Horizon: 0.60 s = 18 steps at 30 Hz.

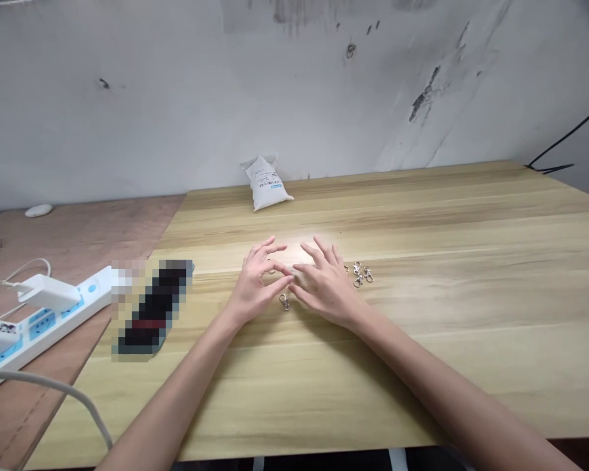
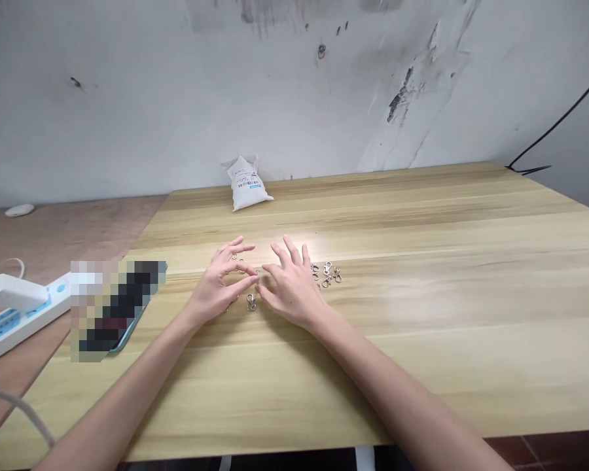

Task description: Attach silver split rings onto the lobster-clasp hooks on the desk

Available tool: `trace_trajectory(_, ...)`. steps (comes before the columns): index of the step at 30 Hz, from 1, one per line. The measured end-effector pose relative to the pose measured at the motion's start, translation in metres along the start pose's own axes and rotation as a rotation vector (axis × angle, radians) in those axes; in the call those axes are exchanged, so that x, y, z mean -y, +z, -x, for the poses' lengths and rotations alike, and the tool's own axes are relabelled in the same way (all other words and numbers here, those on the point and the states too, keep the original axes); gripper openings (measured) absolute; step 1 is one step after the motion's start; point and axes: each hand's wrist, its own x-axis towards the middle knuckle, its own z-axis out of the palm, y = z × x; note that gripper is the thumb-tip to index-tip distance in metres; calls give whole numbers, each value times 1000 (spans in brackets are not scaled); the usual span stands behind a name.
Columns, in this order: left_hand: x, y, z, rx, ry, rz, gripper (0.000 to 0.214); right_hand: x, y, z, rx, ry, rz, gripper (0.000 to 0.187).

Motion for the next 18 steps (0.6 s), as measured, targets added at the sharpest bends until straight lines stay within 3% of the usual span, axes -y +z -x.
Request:
trace_trajectory(5,-6,4,1,12,-2,42,5,10,6,1,-27,15,-32,19)
trace_trajectory(12,-8,5,1,-53,38,-14,4,9,7,0,-16,-52,-19,26)
trace_trajectory(18,-2,-1,0,-50,-75,34,12,3,4,-2,-35,-107,-38,26)
